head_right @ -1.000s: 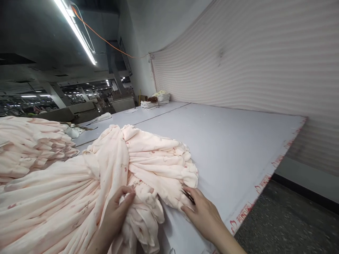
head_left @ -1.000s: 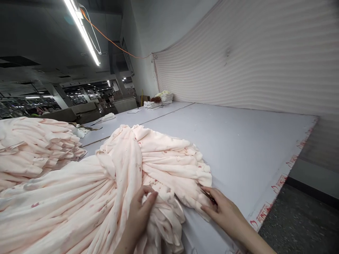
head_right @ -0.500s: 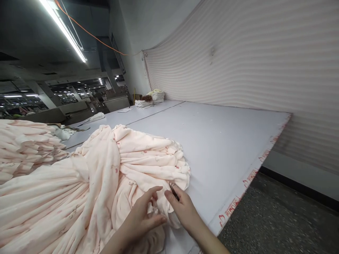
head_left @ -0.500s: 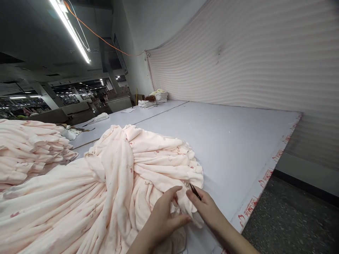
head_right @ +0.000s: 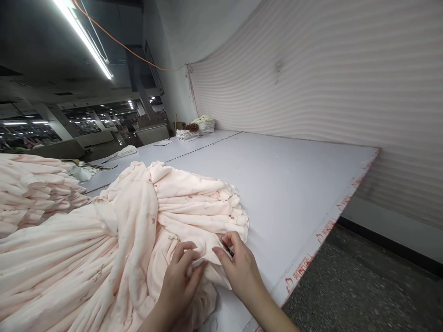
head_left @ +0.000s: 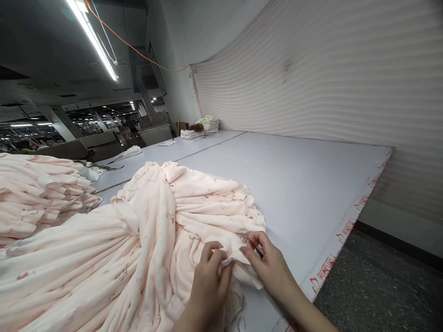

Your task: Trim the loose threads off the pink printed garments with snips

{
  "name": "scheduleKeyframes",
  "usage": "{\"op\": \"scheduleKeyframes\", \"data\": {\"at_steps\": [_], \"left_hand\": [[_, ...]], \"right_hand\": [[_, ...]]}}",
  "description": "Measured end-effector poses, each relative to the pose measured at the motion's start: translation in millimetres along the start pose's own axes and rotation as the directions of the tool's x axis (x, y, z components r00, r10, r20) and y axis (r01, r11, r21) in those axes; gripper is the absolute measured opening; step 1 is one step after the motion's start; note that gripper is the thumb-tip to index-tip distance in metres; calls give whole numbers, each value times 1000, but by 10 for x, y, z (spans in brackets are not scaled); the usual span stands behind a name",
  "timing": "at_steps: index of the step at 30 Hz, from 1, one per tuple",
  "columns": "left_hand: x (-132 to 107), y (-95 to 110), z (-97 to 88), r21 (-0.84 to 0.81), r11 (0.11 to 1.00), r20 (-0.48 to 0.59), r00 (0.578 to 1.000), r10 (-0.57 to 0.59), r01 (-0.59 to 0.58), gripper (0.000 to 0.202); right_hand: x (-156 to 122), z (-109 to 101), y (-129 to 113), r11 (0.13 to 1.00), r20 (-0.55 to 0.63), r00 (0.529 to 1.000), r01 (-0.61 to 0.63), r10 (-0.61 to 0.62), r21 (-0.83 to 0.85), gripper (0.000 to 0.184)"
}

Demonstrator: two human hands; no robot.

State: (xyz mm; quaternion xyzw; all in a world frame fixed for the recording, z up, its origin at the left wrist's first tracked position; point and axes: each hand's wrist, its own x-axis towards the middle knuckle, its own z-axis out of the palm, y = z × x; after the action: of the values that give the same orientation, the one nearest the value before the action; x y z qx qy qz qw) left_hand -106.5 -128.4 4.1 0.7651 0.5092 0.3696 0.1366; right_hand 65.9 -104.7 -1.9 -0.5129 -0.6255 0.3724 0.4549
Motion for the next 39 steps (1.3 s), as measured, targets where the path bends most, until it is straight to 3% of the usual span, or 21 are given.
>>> {"op": "scheduleKeyframes", "data": {"at_steps": [4,8,13,20,24,27,31,35,39], "left_hand": [[-41,-30,23,22,1000,-48,999,12,-11,9],[-73,-53,2,2,1000,-83,996,20,-20,9],[-100,-102,22,-30,999,-50,999,16,-17,8],[-97,-93,10,-84,996,-66,998,-20,14,7],[-52,-33,-24,-176,984,-85,995,-51,35,10],[3,5,-66,-351,921,80,985,-150,169,11],[68,-8,-121,-471,800,267,924,-273,372,19],[84,-80,-109,-509,736,282,894,-347,446,29],[66,-99,-56,-570,694,268,898,-348,439,31]], "right_hand": [[-129,-197,-116,980,157,987,64,-34,-191,15],[-163,-329,-174,982,283,958,94,-44,-164,23],[-136,-286,-242,986,337,937,137,-97,-99,20],[-119,-202,-238,992,311,944,123,-111,-19,19],[-197,-147,-168,989,219,973,98,-71,-112,23],[-171,-75,-119,972,164,983,121,-89,-200,15],[7,43,-52,974,56,995,90,-80,-208,10],[21,146,-13,942,-49,986,139,-161,-304,10],[-107,197,-67,941,84,960,279,-268,-190,30]]}}
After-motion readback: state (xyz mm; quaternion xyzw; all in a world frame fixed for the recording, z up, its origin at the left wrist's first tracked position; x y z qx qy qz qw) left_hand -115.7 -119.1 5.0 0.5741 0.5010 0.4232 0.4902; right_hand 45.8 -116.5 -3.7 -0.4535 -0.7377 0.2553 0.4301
